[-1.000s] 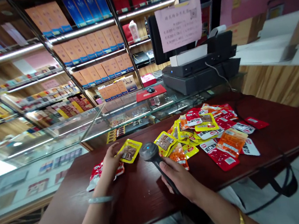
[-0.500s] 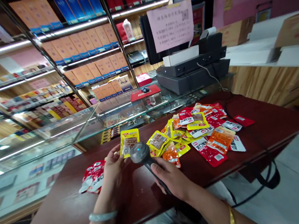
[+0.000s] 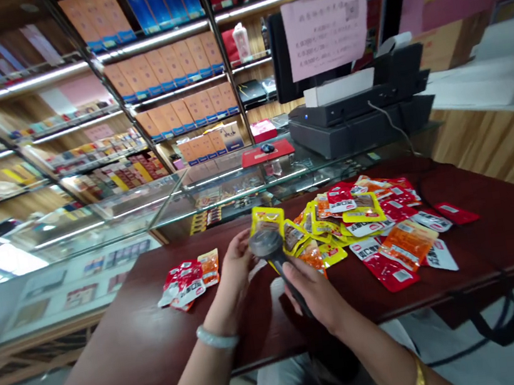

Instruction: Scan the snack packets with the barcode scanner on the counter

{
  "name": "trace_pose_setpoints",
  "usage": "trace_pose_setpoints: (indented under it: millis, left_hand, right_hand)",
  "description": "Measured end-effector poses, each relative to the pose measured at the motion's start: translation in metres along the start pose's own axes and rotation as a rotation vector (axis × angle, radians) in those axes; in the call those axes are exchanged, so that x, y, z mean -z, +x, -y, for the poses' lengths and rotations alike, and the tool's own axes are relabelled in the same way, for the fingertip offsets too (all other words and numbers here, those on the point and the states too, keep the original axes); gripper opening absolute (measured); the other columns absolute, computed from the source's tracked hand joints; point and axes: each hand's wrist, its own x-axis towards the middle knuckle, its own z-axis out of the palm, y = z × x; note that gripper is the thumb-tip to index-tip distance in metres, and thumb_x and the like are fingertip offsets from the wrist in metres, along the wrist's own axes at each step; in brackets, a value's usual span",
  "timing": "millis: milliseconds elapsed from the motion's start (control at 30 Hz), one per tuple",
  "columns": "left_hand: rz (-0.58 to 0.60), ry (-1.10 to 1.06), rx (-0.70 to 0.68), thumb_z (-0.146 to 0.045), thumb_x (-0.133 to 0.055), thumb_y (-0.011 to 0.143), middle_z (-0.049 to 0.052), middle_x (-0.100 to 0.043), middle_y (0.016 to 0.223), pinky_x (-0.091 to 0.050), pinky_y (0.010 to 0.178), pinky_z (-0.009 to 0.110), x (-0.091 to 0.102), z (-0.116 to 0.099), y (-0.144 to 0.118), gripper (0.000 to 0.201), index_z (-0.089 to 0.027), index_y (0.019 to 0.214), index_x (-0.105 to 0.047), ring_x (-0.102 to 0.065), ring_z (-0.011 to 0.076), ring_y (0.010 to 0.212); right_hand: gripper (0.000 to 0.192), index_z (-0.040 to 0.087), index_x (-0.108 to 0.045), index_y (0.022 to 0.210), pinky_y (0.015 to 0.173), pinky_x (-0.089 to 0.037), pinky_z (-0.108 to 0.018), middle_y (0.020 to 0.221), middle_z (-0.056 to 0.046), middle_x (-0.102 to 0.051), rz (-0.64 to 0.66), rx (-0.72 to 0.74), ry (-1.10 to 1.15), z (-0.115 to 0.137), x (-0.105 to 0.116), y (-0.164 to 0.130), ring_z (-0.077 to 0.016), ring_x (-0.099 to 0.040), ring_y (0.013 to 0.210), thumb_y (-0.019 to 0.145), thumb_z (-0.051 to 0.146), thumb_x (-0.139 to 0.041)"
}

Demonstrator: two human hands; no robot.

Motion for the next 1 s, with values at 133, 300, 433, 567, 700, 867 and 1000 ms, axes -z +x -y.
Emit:
trace_pose_setpoints:
  millis: [133, 300, 433, 567, 700, 867, 1000]
  left_hand:
    - [-0.029, 0.417, -0.165, -0.017, -0.069, 0.078, 0.019, -0.063, 0.141, -0.048, 0.109, 0.044, 0.012, -0.008, 0.005, 0.066, -0.018, 0.143, -0.055, -0.06, 0.0293, 0.131]
    - [-0.268, 1.204, -0.156, -0.031, -0.067, 0.086, 0.027, -0.057, 0.146, -0.035, 0.118, 0.05, 0.09, -0.026, -0.02, 0.068, -0.006, 0.146, -0.049, -0.05, 0.038, 0.14]
    - [-0.537, 1.546, 0.064, -0.058, -0.057, 0.09, 0.031, -0.062, 0.132, -0.04, 0.108, 0.052, 0.141, -0.033, -0.049, 0.07, -0.002, 0.132, -0.057, -0.053, 0.043, 0.129]
    - [-0.57, 1.619, 0.223, -0.072, -0.052, 0.085, 0.029, -0.063, 0.13, -0.043, 0.1, 0.051, 0.158, -0.029, -0.058, 0.075, -0.007, 0.12, -0.061, -0.053, 0.0442, 0.125]
    - [-0.479, 1.604, 0.257, -0.065, -0.056, 0.086, 0.026, -0.065, 0.129, -0.043, 0.099, 0.048, 0.158, -0.026, -0.053, 0.06, -0.012, 0.113, -0.062, -0.055, 0.042, 0.126]
    - [-0.472, 1.407, 0.178, -0.052, -0.049, 0.093, 0.02, -0.073, 0.113, -0.046, 0.083, 0.042, 0.155, -0.027, -0.05, 0.039, -0.02, 0.114, -0.056, -0.067, 0.0374, 0.107]
    - [-0.377, 1.078, 0.048, -0.053, -0.062, 0.084, 0.008, -0.074, 0.091, -0.046, 0.072, 0.036, 0.144, -0.019, -0.046, 0.032, -0.025, 0.099, -0.054, -0.069, 0.03, 0.086]
  right_hand:
    - [0.053, 0.022, -0.052, 0.079, 0.043, -0.037, -0.021, 0.058, 0.006, -0.051, -0.029, 0.025, -0.017, 0.006, 0.0, 0.001, -0.0086, -0.044, 0.045, 0.087, 0.073, -0.063]
    - [0.054, 0.022, -0.051, 0.083, 0.042, -0.036, -0.021, 0.057, 0.007, -0.05, 0.015, -0.04, -0.012, -0.001, -0.006, 0.0, -0.0085, -0.042, 0.044, 0.083, 0.075, -0.065]
    - [0.055, 0.023, -0.049, 0.084, 0.041, -0.036, -0.02, 0.055, 0.009, -0.049, 0.058, -0.068, -0.015, -0.011, -0.016, 0.002, -0.0087, -0.041, 0.042, 0.081, 0.076, -0.066]
    - [0.054, 0.023, -0.049, 0.082, 0.04, -0.035, -0.02, 0.054, 0.009, -0.049, 0.12, -0.057, -0.041, -0.017, -0.026, 0.005, -0.0079, -0.041, 0.04, 0.085, 0.075, -0.063]
    - [0.054, 0.023, -0.048, 0.079, 0.039, -0.033, -0.019, 0.053, 0.009, -0.05, 0.143, -0.06, -0.046, -0.023, -0.031, 0.007, -0.0074, -0.04, 0.04, 0.086, 0.074, -0.063]
    - [0.056, 0.022, -0.05, 0.081, 0.038, -0.031, -0.019, 0.054, 0.008, -0.051, 0.119, -0.086, -0.043, -0.026, -0.027, 0.007, -0.007, -0.04, 0.039, 0.082, 0.077, -0.064]
    - [0.059, 0.022, -0.05, 0.081, 0.039, -0.031, -0.019, 0.056, 0.008, -0.052, 0.119, -0.078, -0.022, -0.021, -0.023, 0.007, -0.0065, -0.04, 0.04, 0.08, 0.079, -0.064]
